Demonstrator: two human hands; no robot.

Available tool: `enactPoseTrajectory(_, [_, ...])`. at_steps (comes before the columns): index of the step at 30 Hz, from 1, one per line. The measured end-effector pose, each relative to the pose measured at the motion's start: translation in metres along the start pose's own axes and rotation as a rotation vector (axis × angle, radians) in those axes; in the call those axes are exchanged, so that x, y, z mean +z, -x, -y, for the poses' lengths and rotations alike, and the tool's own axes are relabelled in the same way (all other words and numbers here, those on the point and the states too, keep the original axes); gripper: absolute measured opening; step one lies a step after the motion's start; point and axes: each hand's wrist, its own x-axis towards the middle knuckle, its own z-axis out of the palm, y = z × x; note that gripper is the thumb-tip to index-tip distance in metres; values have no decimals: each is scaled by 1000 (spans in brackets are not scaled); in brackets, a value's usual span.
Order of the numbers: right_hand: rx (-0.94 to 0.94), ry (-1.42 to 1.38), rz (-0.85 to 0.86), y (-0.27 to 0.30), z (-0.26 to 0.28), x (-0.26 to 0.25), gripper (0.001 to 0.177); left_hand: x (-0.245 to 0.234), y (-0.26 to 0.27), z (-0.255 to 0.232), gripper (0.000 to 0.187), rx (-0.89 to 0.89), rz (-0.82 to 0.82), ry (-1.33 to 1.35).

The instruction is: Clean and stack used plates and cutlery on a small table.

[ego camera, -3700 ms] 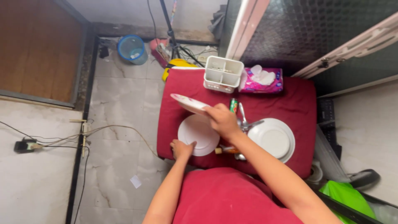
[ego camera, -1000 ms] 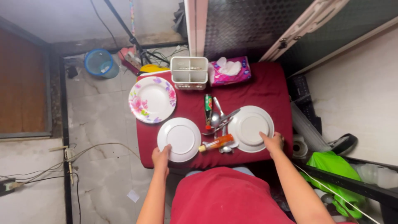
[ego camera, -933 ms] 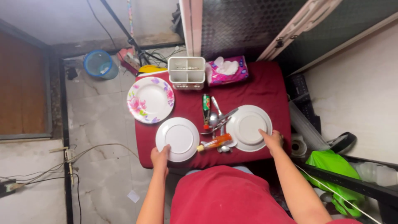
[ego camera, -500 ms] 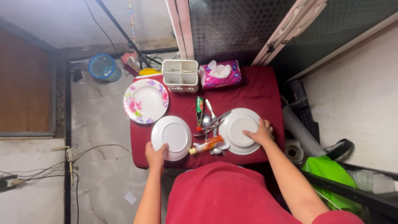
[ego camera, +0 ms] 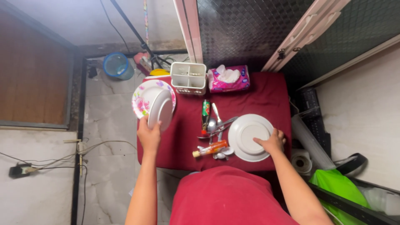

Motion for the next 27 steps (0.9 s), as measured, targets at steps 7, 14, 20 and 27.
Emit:
enactPoseTrajectory(7, [62, -37, -51, 24, -3, 1, 123, 27, -46, 63, 33, 174, 137, -256])
enactPoseTrajectory(14, [156, -78, -83, 31, -23, 7, 122, 33, -35, 84, 36, 371, 349, -543])
enactPoseTrajectory(20, [186, -72, -113, 27, -37, 7, 121, 43, -34, 106, 39, 243, 446, -653])
enactPoseTrajectory(27, [195, -8, -179, 16, -87, 2, 123, 57, -34, 136, 54, 220, 519, -837])
